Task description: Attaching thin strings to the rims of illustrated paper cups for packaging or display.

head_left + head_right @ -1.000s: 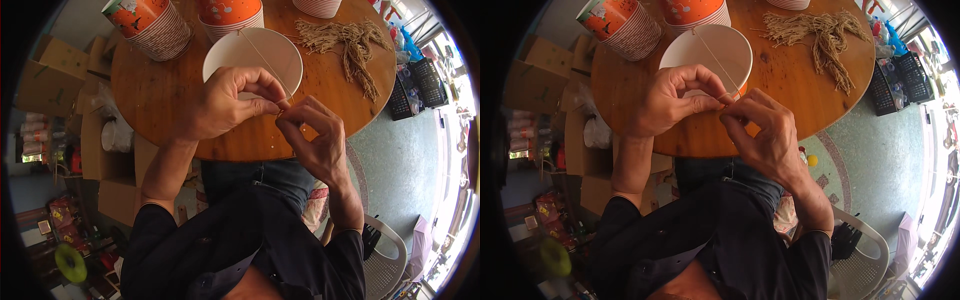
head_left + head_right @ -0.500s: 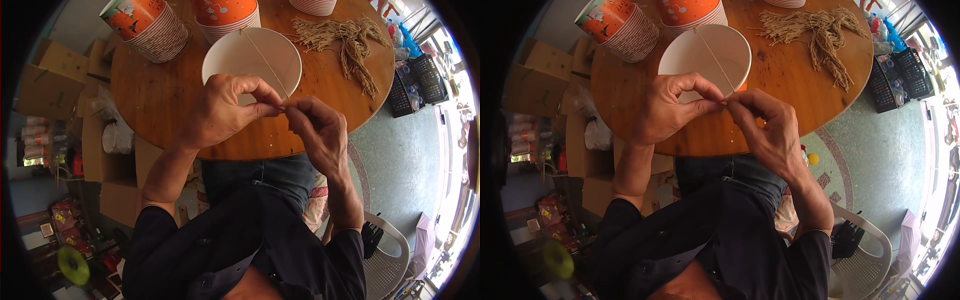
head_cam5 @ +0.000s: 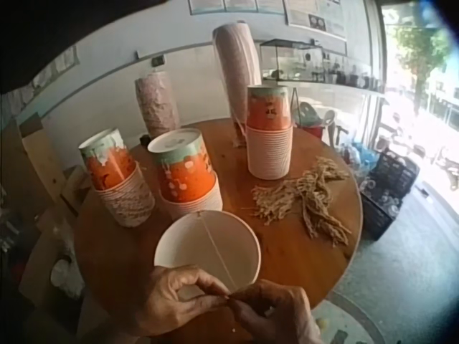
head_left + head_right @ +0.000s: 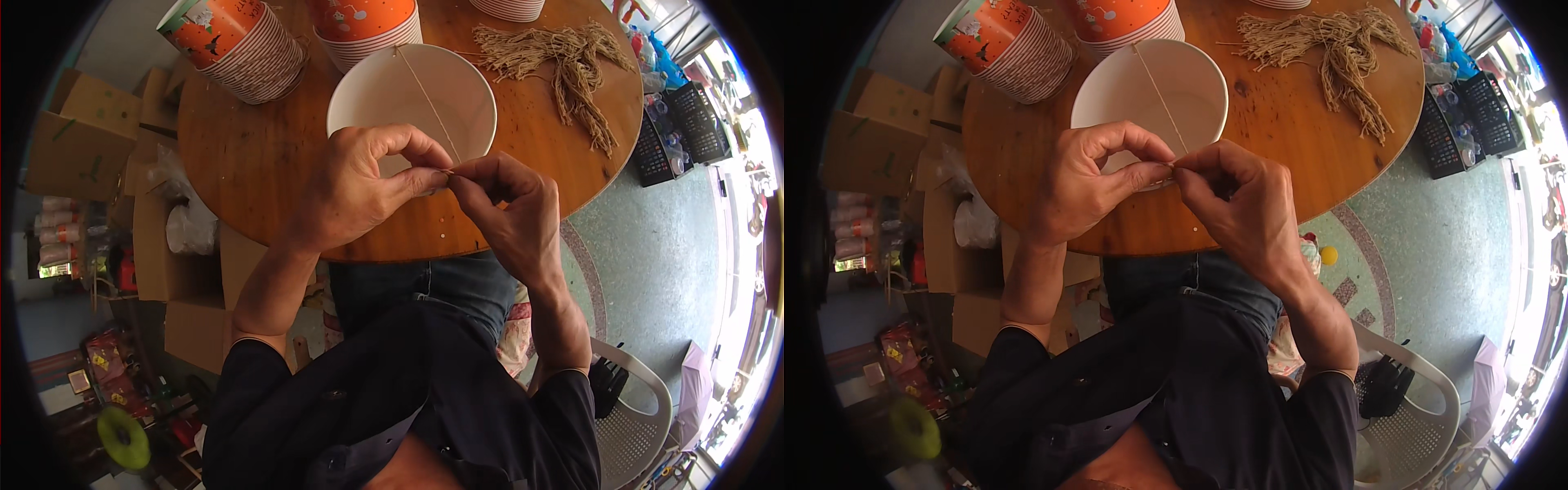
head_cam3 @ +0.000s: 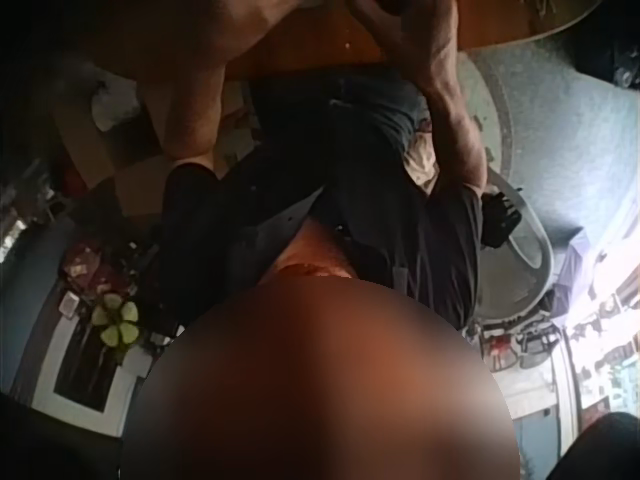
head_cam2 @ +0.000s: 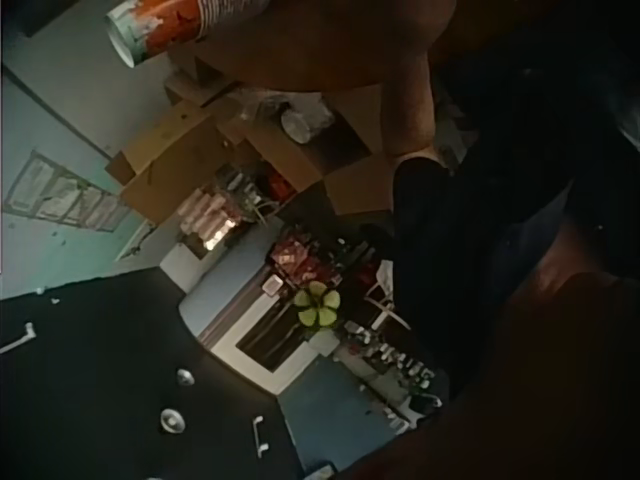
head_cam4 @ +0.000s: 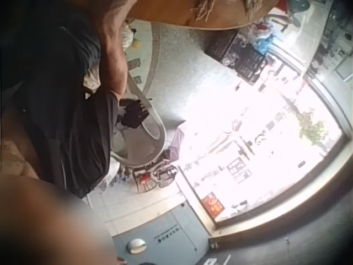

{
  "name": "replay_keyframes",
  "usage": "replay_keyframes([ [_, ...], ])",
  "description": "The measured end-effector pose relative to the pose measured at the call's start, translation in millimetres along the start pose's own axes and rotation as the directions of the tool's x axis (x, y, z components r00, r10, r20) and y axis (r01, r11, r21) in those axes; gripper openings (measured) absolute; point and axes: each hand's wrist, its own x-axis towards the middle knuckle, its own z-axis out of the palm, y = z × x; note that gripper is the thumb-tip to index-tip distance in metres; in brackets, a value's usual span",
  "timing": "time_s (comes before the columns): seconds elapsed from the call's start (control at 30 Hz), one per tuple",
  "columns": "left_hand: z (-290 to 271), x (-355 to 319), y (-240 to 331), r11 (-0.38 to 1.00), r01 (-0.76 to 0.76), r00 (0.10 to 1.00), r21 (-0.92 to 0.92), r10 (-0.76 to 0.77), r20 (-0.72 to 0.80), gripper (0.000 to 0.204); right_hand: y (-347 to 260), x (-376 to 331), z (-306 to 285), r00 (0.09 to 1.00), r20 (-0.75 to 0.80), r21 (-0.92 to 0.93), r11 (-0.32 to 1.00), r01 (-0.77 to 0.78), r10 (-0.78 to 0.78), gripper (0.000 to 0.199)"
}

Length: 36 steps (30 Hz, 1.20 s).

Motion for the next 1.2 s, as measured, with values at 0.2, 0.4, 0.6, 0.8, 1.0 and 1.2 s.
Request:
replay_keyframes([
  [0.2, 11, -2, -9, 0.998, -0.035, 0.989, -0.056, 0.026, -0.148, 0.007, 10, -3, 12, 0.976, -0.125, -0.143, 0.977, 0.16, -0.178, 0.011],
  [0.4, 15, -9, -7, 0.995, -0.081, 0.974, 0.06, 0.092, -0.208, 0.008, 7, -4, 12, 0.987, -0.057, -0.17, 0.976, 0.136, -0.148, 0.008],
  [0.6, 18, -4, -6, 0.804, -0.343, 0.857, 0.487, 0.48, -0.189, 0.014, 9, -5, 9, 0.997, -0.055, -0.065, 0.997, 0.05, -0.054, 0.008],
  [0.8, 22, -3, -7, 0.78, -0.349, 0.848, 0.519, 0.499, -0.18, 0.021, 8, -2, 8, 0.997, -0.076, 0.035, 0.999, 0.029, -0.027, 0.01],
  [1.0, 23, 0, -13, 0.684, -0.404, 0.79, 0.607, 0.596, -0.146, 0.021, 9, 2, 10, 0.996, -0.086, 0.081, 0.996, 0.031, -0.024, 0.013],
  [1.2, 21, 1, -15, 0.634, -0.403, 0.791, 0.66, 0.605, -0.097, 0.02, 14, 4, 14, 0.991, -0.098, 0.032, 0.995, 0.096, -0.092, 0.013],
])
